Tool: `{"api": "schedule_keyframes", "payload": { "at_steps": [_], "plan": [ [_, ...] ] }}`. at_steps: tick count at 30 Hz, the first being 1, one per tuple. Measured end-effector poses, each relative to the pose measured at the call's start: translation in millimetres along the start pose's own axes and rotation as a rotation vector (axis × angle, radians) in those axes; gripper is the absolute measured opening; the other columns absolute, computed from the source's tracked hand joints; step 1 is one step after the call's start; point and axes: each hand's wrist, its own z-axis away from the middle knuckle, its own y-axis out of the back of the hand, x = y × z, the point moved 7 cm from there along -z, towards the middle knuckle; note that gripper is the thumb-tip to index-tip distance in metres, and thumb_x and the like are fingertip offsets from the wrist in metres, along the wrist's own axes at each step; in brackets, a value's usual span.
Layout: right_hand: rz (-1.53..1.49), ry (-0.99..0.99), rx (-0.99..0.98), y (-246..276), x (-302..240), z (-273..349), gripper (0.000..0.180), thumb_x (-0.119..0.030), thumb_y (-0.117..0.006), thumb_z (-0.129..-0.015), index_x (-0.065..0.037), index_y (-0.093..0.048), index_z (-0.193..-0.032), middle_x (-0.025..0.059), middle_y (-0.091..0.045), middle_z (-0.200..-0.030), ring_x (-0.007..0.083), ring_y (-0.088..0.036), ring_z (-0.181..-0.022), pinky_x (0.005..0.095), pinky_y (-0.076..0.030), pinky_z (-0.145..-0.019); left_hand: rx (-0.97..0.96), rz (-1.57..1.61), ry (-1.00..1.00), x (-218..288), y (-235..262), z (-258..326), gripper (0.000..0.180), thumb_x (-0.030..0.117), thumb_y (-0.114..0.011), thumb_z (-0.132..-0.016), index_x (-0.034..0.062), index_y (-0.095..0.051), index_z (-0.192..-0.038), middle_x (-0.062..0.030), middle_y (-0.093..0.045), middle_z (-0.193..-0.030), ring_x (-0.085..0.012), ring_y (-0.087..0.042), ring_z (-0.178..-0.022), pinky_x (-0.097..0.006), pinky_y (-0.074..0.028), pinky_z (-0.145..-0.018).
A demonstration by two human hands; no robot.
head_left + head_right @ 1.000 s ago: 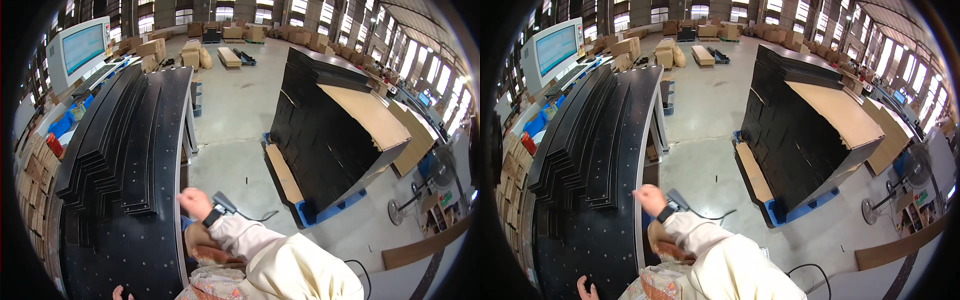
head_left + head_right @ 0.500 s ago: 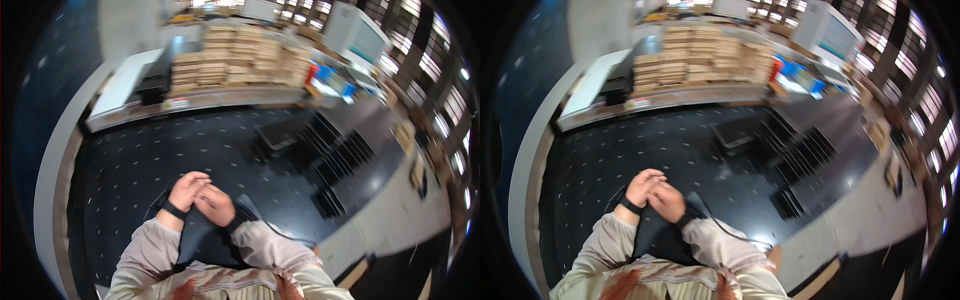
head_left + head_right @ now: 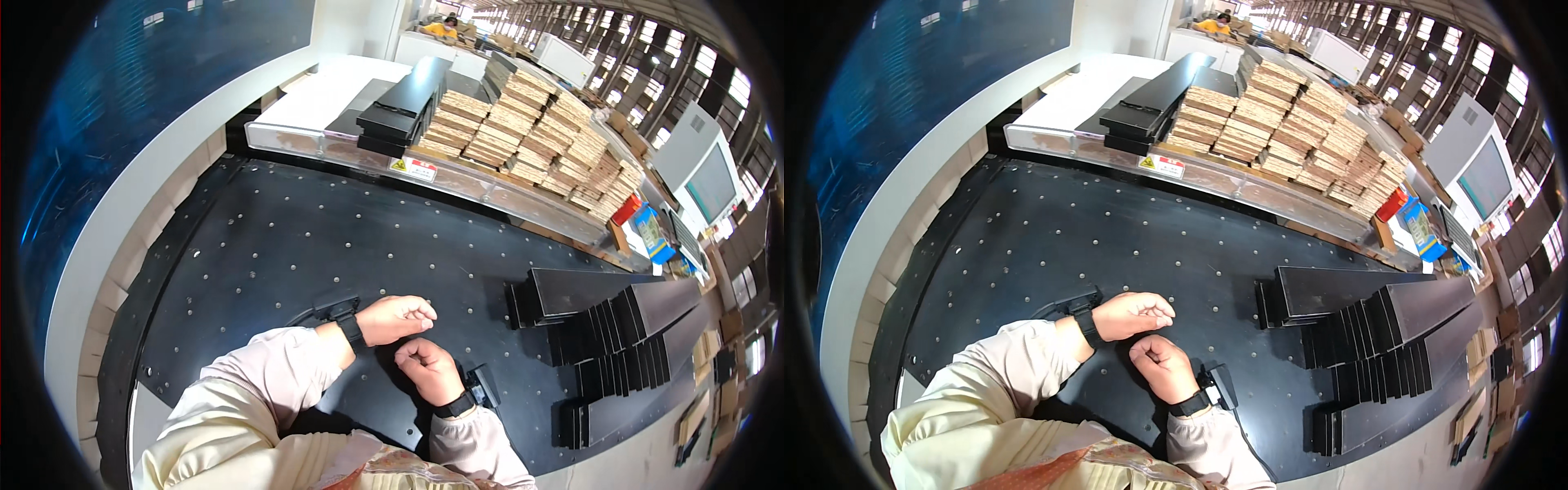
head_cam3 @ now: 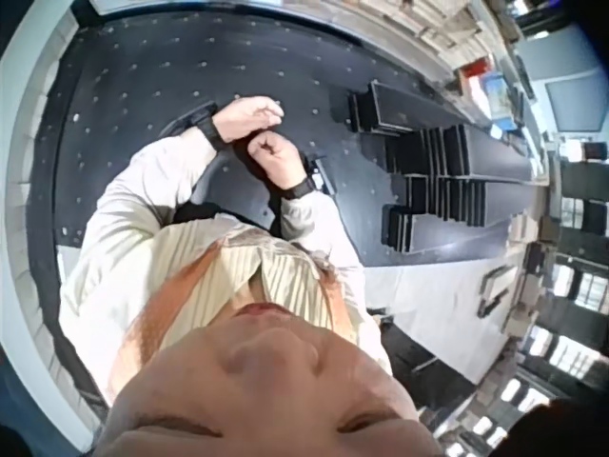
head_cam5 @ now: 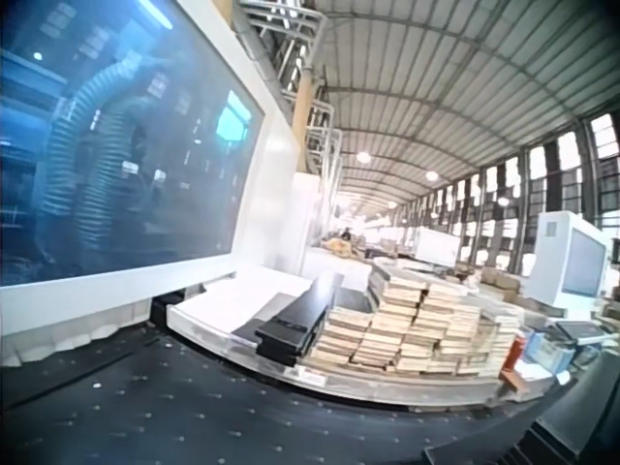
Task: Stacking and organizing black L-shaped furniture components on a workbench in a factory.
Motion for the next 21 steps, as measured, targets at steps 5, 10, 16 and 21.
{"api": "schedule_keyframes", "payload": {
  "at_steps": [5, 10, 16, 21],
  "plan": [
    [-0.030, -0.032, -0.001, 0.0, 6.3, 0.9, 0.004, -0.004, -0.059, -0.087, -0.002, -0.060, -0.090, -0.0020, -0.059, -0.082, 0.0050, -0.053, -0.075, 0.0195, -0.043, -0.069, -0.013, -0.023, 0.008, -1.0, -1.9, -0.6, 0.020, 0.006, -0.056, -0.089, -0.0004, -0.058, -0.108, -0.0076, -0.063, -0.103, -0.0148, -0.060, -0.099, -0.029, -0.048, -0.089],
    [-0.042, 0.039, -0.016, 0.0, 6.0, 1.1, 0.005, -0.004, -0.058, -0.087, -0.002, -0.060, -0.091, -0.0010, -0.060, -0.084, 0.0058, -0.053, -0.076, 0.0201, -0.044, -0.070, -0.002, -0.022, 0.024, -3.8, -2.7, 0.0, 0.019, 0.005, -0.057, -0.089, 0.0002, -0.059, -0.108, -0.0073, -0.063, -0.102, -0.0151, -0.060, -0.100, -0.029, -0.048, -0.089],
    [-0.034, 0.051, -0.005, 0.2, 8.8, 0.8, 0.005, -0.006, -0.059, -0.086, -0.002, -0.061, -0.089, 0.0006, -0.060, -0.082, 0.0074, -0.055, -0.074, 0.0220, -0.045, -0.068, -0.018, -0.051, 0.014, 0.4, -3.8, 1.8, 0.020, 0.006, -0.057, -0.089, 0.0002, -0.059, -0.108, -0.0072, -0.064, -0.102, -0.0150, -0.060, -0.099, -0.029, -0.048, -0.089],
    [-0.039, 0.022, 0.010, 1.8, 12.8, 0.2, 0.005, -0.008, -0.061, -0.085, -0.003, -0.063, -0.086, 0.0021, -0.061, -0.081, 0.0090, -0.056, -0.073, 0.0239, -0.045, -0.067, -0.022, -0.089, 0.013, 3.1, -3.5, 2.8, 0.020, 0.007, -0.057, -0.090, 0.0007, -0.059, -0.109, -0.0073, -0.064, -0.103, -0.0152, -0.060, -0.099, -0.029, -0.048, -0.089]
  ]
}}
